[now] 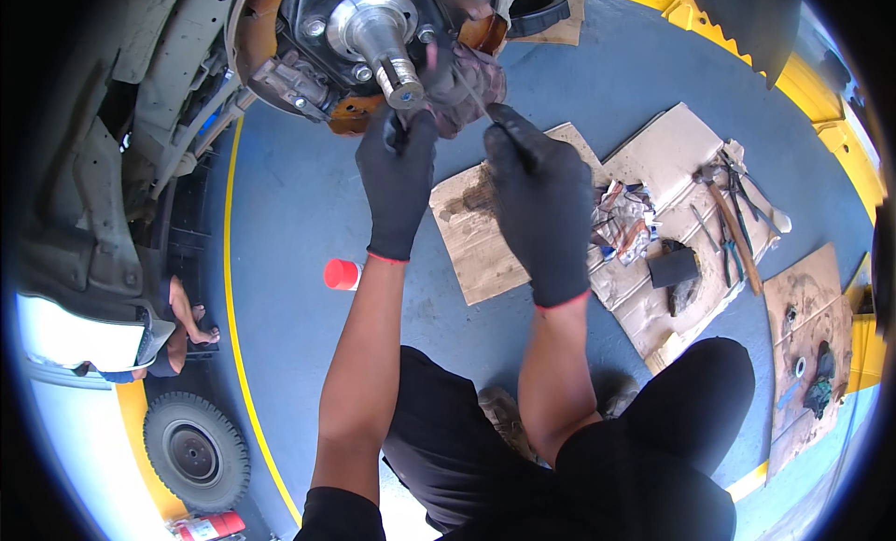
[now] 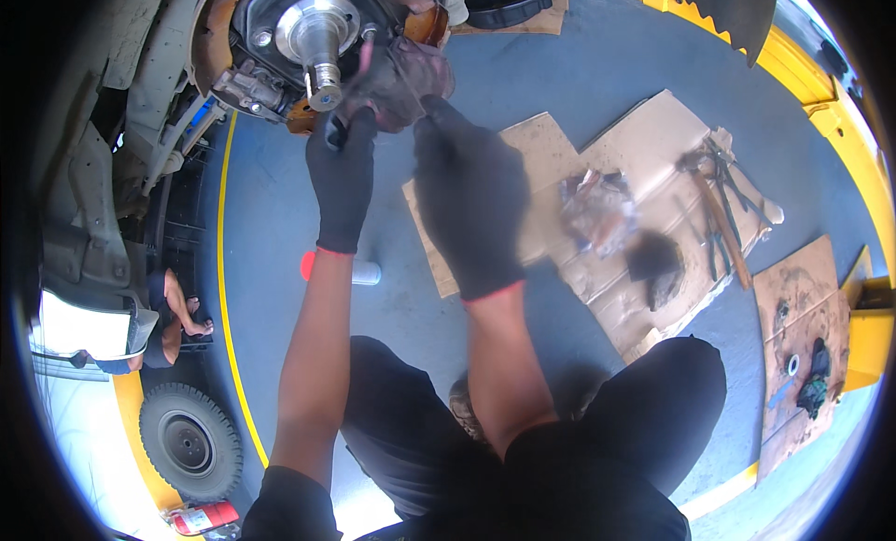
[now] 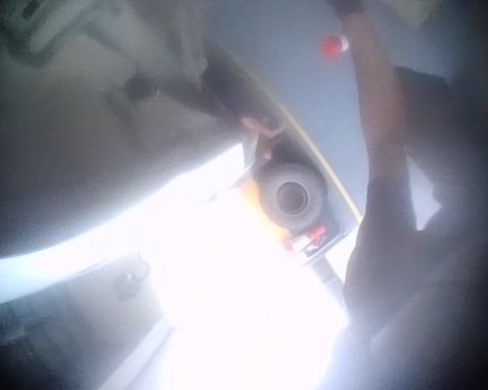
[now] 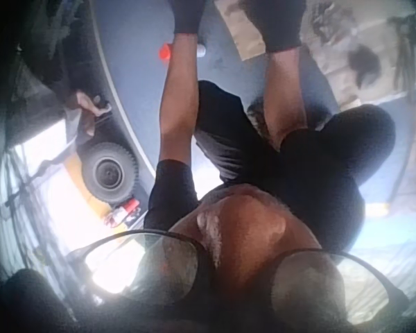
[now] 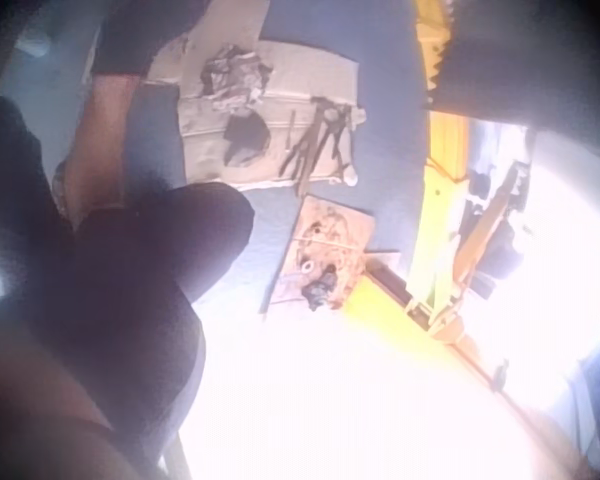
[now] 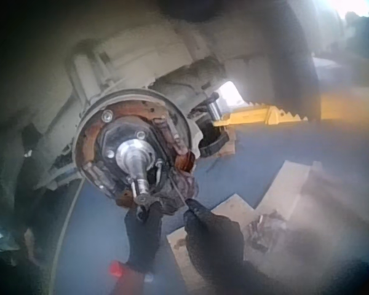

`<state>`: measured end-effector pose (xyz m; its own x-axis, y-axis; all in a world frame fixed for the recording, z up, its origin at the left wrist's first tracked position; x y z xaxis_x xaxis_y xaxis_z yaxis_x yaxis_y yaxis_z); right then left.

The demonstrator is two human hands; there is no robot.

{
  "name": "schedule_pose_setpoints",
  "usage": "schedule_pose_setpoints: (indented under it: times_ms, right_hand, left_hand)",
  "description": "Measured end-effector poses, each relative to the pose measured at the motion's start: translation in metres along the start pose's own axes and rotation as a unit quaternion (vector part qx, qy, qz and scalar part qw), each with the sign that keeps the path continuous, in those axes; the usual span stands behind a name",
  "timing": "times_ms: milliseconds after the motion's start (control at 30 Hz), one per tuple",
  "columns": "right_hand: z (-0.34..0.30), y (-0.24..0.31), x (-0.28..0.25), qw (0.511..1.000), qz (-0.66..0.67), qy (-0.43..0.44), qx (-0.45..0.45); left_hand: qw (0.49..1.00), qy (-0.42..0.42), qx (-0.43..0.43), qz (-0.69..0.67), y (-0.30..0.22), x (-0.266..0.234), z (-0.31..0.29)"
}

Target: The person cleans a vehicle's brake assembly using a rag and a spray can. They wipe the hub and surrounding components, spray a cleaning agent onto the parts, and continue wiping to remove grime.

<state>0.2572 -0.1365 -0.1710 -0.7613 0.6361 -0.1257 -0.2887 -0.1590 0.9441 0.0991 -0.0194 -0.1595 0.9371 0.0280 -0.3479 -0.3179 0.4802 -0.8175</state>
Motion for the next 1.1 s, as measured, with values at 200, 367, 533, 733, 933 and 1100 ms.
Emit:
schedule_pose_setpoints:
  times_ms: [200, 367, 533, 733, 933, 1100]
  right_hand:
    - [0.000, 0.004, 0.006, 0.992, -0.114, 0.051, 0.007]
    - [-0.005, 0.001, -0.009, 0.999, 0.029, -0.010, 0.029]
    - [-0.002, 0.005, 0.010, 0.998, -0.064, -0.013, -0.011]
    - [-0.015, 0.005, -0.054, 0.997, 0.071, -0.008, 0.003]
    - [-0.012, 0.009, -0.040, 0.998, 0.058, 0.014, 0.018]
    - [0.005, -0.013, 0.019, 0.997, -0.039, -0.047, -0.050]
  left_hand:
    - [0.999, 0.010, 0.030, 0.007, 0.007, 0.000, 0.006]
    - [1.000, -0.011, 0.010, -0.025, 0.012, -0.002, 0.004]
    - [0.995, -0.027, -0.010, -0.094, 0.017, 0.002, 0.004]
    - [0.991, 0.045, 0.045, -0.116, 0.019, -0.005, 0.006]
    - [0.995, 0.031, 0.097, 0.019, 0.027, -0.005, 0.019]
    - [0.992, -0.034, 0.054, -0.113, 0.025, 0.002, 0.020]
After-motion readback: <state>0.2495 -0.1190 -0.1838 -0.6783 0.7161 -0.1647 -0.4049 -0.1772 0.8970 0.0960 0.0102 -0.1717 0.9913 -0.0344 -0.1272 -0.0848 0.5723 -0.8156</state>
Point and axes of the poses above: each hand's wrist, its own z-axis towards the middle knuckle, its own x-axis out of the palm, y = z × x, the point moved 5 cm from there along z, towards the middle knuckle
